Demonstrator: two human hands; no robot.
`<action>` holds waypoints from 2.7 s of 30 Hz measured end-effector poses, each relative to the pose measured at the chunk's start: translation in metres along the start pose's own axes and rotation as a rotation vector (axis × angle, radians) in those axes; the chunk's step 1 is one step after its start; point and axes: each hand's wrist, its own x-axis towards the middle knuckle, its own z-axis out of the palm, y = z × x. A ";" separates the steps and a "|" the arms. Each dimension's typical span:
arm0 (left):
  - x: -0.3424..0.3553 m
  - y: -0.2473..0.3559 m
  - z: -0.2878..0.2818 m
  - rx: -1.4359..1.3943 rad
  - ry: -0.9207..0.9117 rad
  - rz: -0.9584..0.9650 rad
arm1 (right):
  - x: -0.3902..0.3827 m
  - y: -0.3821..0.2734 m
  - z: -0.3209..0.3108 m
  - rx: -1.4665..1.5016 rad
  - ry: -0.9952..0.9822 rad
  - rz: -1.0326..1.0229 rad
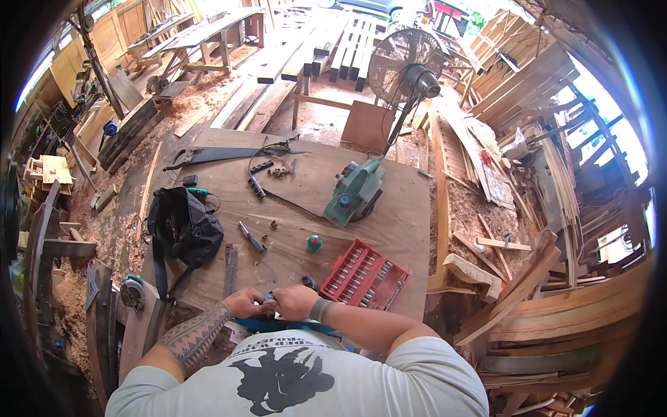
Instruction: The person assembles an electric planer by hand, installing metal blades and a side guide onto the tool's base while using a screwdriver and various small metal components.
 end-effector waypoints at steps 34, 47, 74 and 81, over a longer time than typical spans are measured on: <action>0.005 -0.024 0.001 -0.121 -0.091 0.076 | 0.036 0.016 -0.042 0.013 -0.242 -0.217; 0.010 -0.027 -0.004 0.008 -0.135 0.157 | 0.037 0.044 -0.026 0.113 -0.224 -0.358; -0.005 -0.007 -0.011 -0.003 -0.133 0.116 | 0.035 0.034 -0.032 0.093 -0.189 -0.336; -0.001 -0.021 -0.008 0.006 -0.123 0.145 | 0.033 0.022 -0.038 0.022 -0.214 -0.283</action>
